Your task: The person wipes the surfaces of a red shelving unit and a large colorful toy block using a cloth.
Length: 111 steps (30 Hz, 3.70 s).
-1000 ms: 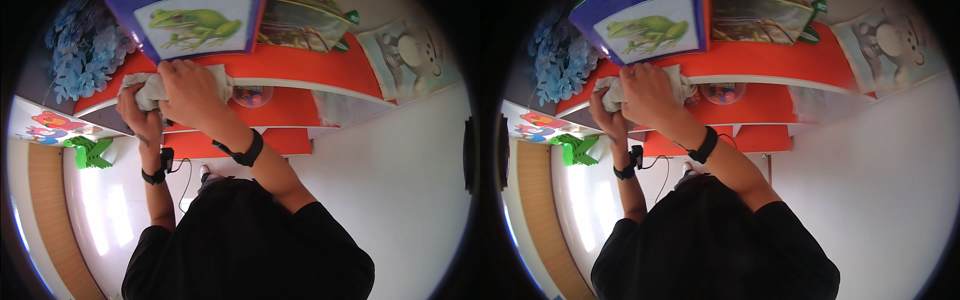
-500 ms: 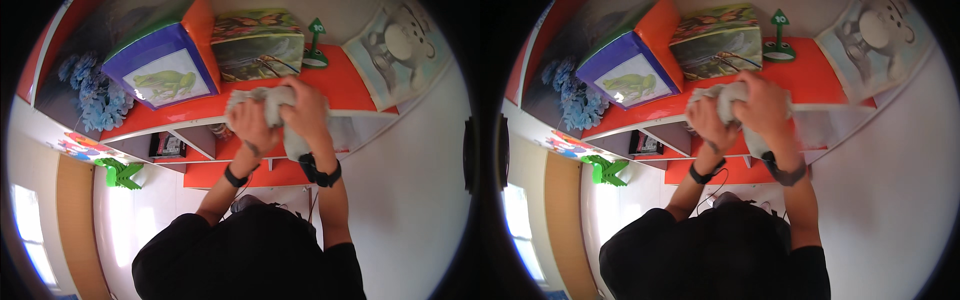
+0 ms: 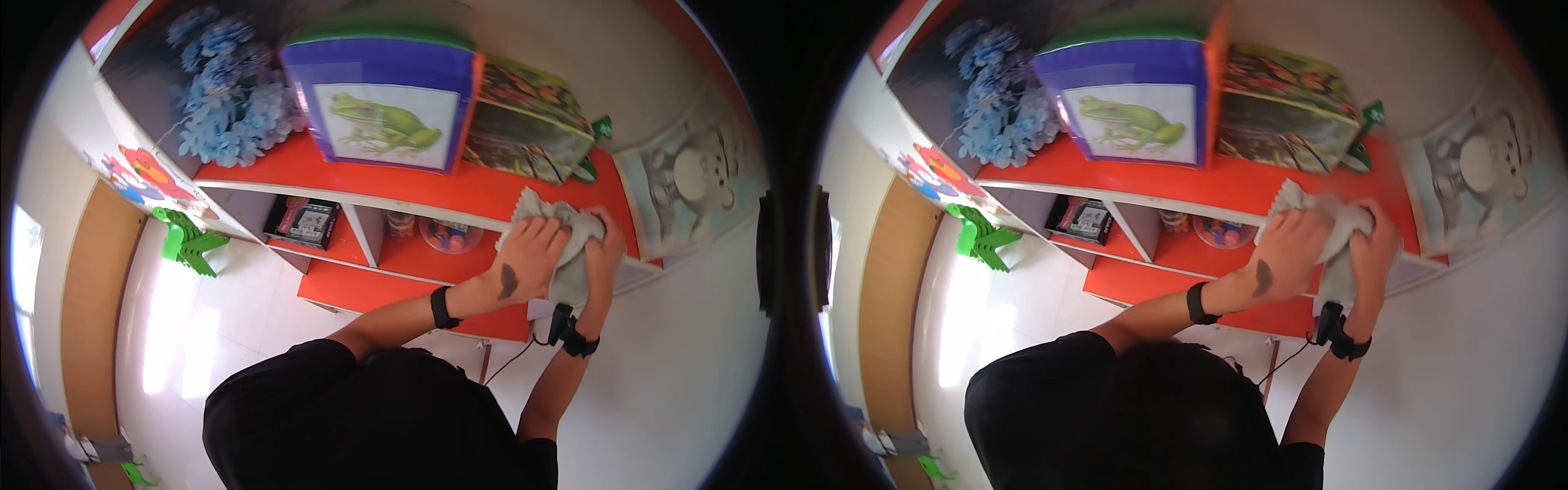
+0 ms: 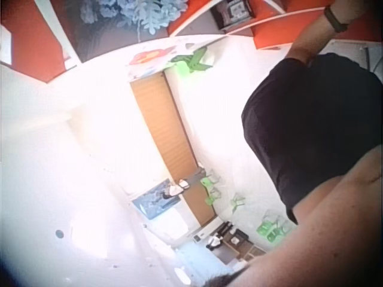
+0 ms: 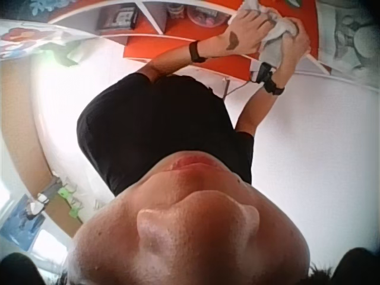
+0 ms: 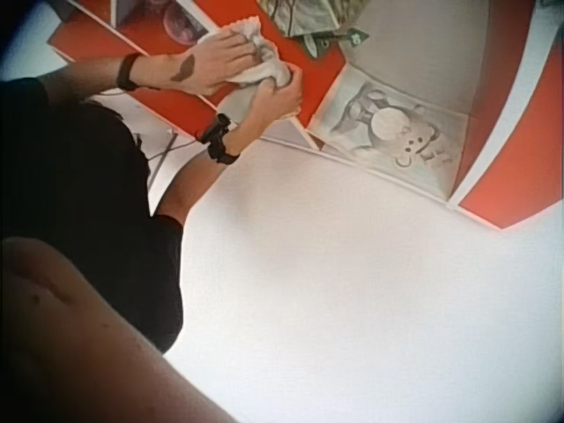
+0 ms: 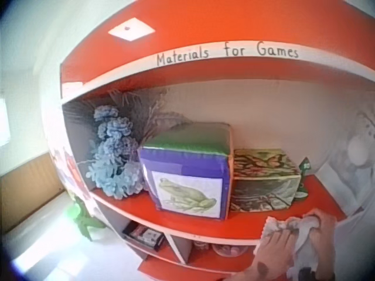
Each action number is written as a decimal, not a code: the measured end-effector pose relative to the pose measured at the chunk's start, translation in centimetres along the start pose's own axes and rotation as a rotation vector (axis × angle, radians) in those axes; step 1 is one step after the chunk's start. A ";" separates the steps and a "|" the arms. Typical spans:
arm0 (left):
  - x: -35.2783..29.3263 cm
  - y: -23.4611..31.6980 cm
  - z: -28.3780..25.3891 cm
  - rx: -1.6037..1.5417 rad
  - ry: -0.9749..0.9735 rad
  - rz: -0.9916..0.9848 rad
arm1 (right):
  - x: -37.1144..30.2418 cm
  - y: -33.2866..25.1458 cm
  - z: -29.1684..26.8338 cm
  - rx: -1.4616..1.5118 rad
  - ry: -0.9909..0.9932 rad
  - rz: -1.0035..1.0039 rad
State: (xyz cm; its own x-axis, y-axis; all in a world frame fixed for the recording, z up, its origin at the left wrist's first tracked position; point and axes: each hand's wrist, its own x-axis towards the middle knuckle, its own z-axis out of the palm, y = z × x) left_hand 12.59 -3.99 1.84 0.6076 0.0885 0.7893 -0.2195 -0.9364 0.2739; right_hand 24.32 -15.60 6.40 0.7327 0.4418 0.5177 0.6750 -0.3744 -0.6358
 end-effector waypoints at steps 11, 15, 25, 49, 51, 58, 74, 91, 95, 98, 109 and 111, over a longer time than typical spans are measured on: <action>-5.3 -8.0 -12.6 -0.088 -0.073 -0.048 | -3.5 -10.2 8.0 -0.075 -0.159 -0.225; -5.3 -10.9 -19.3 -0.317 -0.201 -0.001 | -3.8 -12.8 10.9 0.087 -0.118 -0.200; -6.6 -17.2 -23.6 -0.235 0.270 -0.288 | -4.1 -14.6 14.5 -0.107 0.005 -0.057; -5.4 -14.8 -20.7 0.275 0.505 -0.306 | -3.6 -12.9 11.2 0.072 -0.229 -0.353; -6.7 -11.5 -18.3 0.240 0.548 -0.141 | -3.8 -12.0 10.6 -0.029 -0.177 -0.283; -6.2 -3.7 -7.0 0.304 0.088 -0.335 | -4.0 -9.0 8.2 -0.065 -0.200 -0.380; -6.6 -5.9 -7.2 0.202 0.090 -0.112 | -5.2 -8.3 9.7 -0.220 0.006 -0.282; -15.1 -20.1 -19.8 0.243 0.413 0.091 | -10.4 -18.0 26.5 -0.135 0.251 -0.615; -15.8 -21.3 -22.3 0.225 0.397 0.109 | -10.7 -20.6 28.9 -0.184 0.320 -0.617; -16.3 -21.6 -23.4 0.246 0.391 0.025 | -11.1 -22.0 30.1 -0.190 0.323 -0.576; -14.7 -20.2 -23.3 0.175 0.453 -0.109 | -10.6 -23.0 27.9 -0.046 0.198 -0.540; -12.3 -18.8 -23.7 0.171 0.471 -0.191 | -10.0 -22.4 27.0 0.046 0.107 -0.615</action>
State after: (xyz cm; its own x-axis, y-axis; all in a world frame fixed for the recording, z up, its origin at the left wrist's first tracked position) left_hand -8.87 20.53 -0.02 0.2075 0.3690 0.9060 0.0133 -0.9271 0.3746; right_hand -0.50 10.36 -0.02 0.2179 0.4803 0.8496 0.9732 -0.0411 -0.2264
